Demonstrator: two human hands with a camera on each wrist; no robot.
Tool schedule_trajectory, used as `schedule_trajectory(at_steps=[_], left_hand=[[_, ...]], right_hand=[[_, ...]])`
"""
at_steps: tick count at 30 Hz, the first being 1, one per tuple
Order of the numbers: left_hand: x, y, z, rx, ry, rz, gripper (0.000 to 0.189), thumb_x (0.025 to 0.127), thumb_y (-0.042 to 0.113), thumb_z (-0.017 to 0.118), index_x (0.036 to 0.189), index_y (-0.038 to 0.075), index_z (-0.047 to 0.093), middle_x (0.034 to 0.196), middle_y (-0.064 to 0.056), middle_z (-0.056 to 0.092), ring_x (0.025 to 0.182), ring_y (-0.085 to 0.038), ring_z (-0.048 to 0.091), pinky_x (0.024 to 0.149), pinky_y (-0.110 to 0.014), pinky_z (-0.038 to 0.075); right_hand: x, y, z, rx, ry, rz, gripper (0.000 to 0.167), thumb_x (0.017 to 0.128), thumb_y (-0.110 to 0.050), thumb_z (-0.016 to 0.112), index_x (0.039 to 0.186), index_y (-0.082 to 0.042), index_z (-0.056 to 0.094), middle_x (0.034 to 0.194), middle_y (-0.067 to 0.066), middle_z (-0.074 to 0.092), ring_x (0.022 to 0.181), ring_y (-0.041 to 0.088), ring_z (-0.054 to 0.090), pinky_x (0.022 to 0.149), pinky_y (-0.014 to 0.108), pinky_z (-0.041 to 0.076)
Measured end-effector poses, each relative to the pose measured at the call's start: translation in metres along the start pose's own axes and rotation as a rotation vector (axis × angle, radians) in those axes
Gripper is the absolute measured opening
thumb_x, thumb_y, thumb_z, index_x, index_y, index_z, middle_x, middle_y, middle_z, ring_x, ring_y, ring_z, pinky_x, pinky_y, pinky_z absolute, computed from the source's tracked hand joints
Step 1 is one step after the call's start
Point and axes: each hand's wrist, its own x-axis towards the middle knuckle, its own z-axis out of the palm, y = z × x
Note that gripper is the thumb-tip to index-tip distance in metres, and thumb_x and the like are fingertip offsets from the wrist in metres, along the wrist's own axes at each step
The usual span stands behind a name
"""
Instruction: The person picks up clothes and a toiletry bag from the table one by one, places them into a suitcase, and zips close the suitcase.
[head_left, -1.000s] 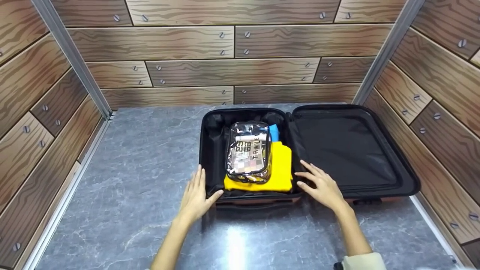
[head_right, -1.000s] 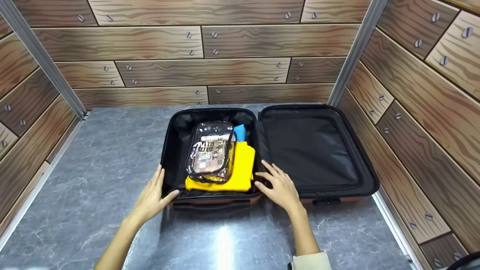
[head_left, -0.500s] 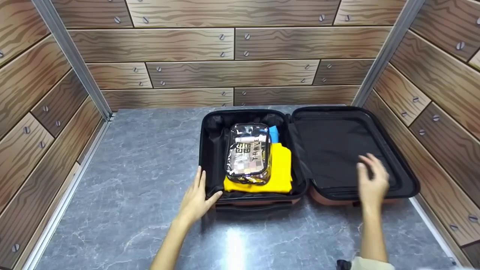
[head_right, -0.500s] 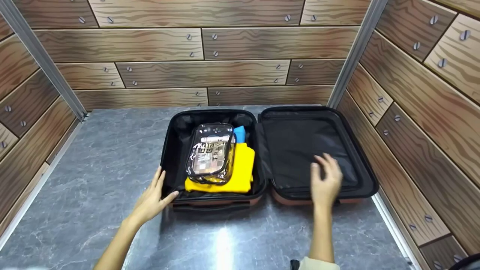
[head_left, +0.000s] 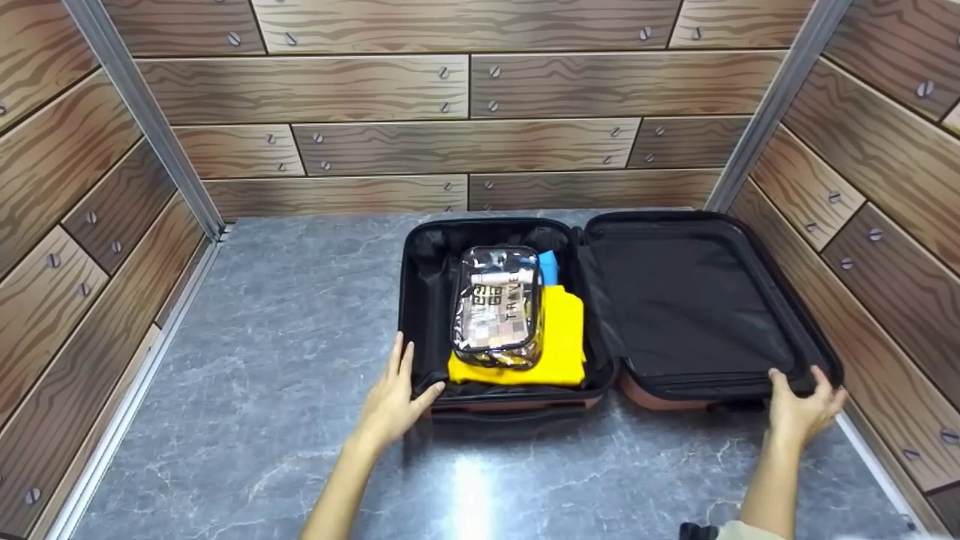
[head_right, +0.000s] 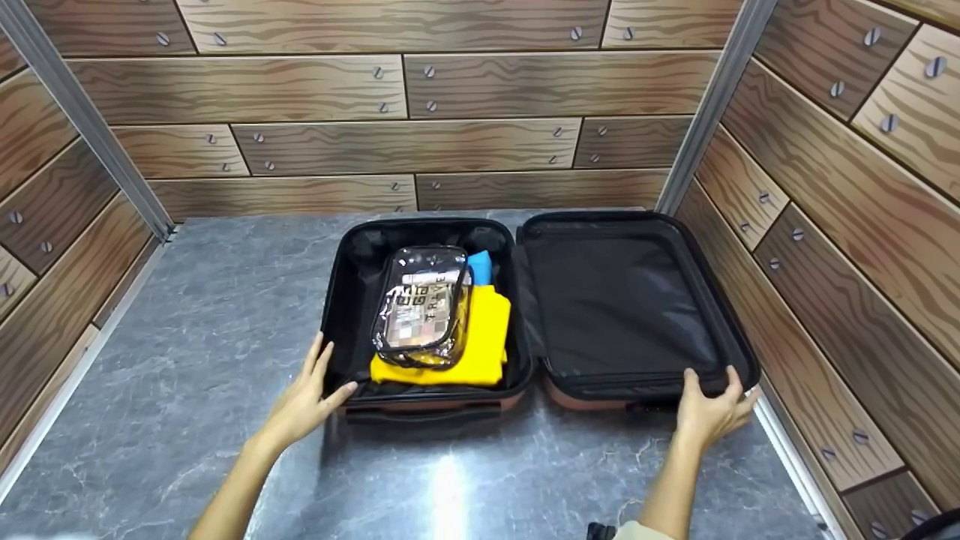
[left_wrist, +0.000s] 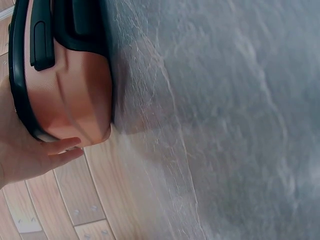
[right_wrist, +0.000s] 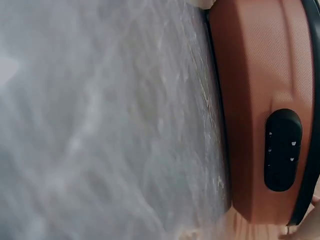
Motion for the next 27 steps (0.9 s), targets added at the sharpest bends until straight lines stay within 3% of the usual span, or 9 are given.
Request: schedule_trajectory(at_steps=[4,10,14,18,22,27], left_hand=[[0.001,0.000,0.001,-0.002,-0.005,-0.007,0.083,0.086,0.052,0.055,0.143,0.001,0.025,0.152,-0.010,0.007,0.122,-0.043,0.036,0.091,-0.055,0.036],[0.002,0.000,-0.001,-0.031,-0.015,-0.023,0.081,0.086,0.051,0.054,0.144,0.003,0.024,0.152,-0.008,0.005,0.121,-0.044,0.036,0.089,-0.058,0.037],[0.001,0.000,-0.002,-0.040,-0.013,-0.026,0.082,0.086,0.053,0.053,0.144,0.003,0.025,0.153,-0.007,0.005,0.120,-0.043,0.037,0.087,-0.057,0.039],[0.001,0.000,-0.002,-0.049,-0.014,-0.026,0.081,0.086,0.052,0.054,0.144,0.003,0.026,0.152,-0.007,0.005,0.120,-0.042,0.039,0.086,-0.056,0.040],[0.000,0.000,-0.001,-0.058,-0.016,-0.021,0.081,0.086,0.051,0.055,0.143,0.001,0.027,0.152,-0.008,0.005,0.120,-0.043,0.038,0.088,-0.056,0.038],[0.000,0.000,0.000,-0.069,-0.025,-0.021,0.079,0.086,0.047,0.057,0.143,0.001,0.027,0.152,-0.009,0.004,0.121,-0.044,0.036,0.089,-0.057,0.037]], right_hand=[[0.001,0.006,0.001,0.128,-0.074,0.082,0.073,0.085,-0.026,0.063,0.146,-0.027,0.023,0.152,-0.002,-0.005,0.135,0.013,-0.006,0.106,0.027,0.001],[-0.001,0.015,0.008,0.350,-0.032,0.035,0.072,0.085,-0.011,0.061,0.144,-0.034,0.025,0.150,-0.009,0.004,0.131,0.000,0.000,0.104,0.020,0.004],[-0.003,0.017,0.015,0.524,0.023,0.005,0.070,0.082,0.001,0.056,0.141,-0.028,0.035,0.147,-0.009,0.016,0.128,-0.003,0.009,0.102,0.016,0.014],[-0.004,0.018,0.019,0.670,0.115,-0.027,0.063,0.077,0.011,0.052,0.133,-0.018,0.048,0.141,-0.005,0.030,0.124,0.001,0.022,0.090,0.014,0.033],[-0.004,0.019,0.020,0.730,0.162,-0.054,0.057,0.074,0.014,0.050,0.125,-0.013,0.056,0.136,-0.001,0.036,0.121,0.007,0.028,0.080,0.017,0.041],[-0.005,0.015,0.015,0.701,0.154,-0.083,0.055,0.072,0.013,0.052,0.120,-0.012,0.060,0.142,0.000,0.029,0.126,0.006,0.023,0.094,0.016,0.032]])
